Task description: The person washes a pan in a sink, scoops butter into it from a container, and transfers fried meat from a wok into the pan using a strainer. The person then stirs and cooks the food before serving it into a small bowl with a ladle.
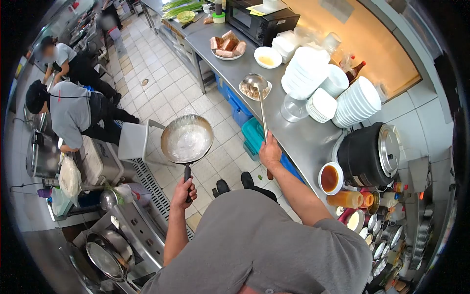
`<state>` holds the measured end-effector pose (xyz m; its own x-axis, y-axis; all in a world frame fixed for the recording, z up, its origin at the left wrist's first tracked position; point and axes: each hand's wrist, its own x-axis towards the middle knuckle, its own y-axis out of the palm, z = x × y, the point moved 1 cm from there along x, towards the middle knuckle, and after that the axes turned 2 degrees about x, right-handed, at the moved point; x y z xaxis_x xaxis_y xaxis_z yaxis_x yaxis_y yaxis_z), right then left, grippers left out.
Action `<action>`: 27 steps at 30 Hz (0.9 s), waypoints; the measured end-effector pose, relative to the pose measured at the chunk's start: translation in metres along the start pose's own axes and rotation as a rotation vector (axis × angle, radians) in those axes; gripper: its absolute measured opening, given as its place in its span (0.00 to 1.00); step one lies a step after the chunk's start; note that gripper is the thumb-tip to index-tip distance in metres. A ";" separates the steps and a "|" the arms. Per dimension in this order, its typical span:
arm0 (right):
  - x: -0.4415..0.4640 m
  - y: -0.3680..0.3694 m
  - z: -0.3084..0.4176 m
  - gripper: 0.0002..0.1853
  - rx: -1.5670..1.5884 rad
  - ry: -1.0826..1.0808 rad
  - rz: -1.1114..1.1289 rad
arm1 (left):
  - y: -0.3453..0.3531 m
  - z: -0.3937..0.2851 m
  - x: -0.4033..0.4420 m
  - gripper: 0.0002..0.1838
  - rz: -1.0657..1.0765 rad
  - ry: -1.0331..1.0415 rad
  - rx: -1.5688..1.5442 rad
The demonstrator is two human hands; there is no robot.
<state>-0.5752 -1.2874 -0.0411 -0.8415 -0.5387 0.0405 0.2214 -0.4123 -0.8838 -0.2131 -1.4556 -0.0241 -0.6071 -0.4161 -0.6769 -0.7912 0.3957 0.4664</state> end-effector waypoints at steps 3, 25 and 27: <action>-0.008 -0.009 0.001 0.33 0.036 -0.032 -0.015 | -0.008 0.011 -0.015 0.10 0.005 0.020 -0.008; -0.144 0.012 0.012 0.31 0.552 -0.483 0.454 | 0.076 0.309 -0.232 0.10 -0.529 0.253 -0.591; -0.187 -0.008 0.026 0.32 0.553 -0.504 0.742 | 0.074 0.364 -0.251 0.12 -0.606 0.206 -0.769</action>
<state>-0.4069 -1.2022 -0.0295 -0.1287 -0.9842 -0.1217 0.8979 -0.0636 -0.4355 -0.0920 -1.0240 -0.0269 -0.0288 -0.5348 -0.8445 -0.7602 -0.5369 0.3659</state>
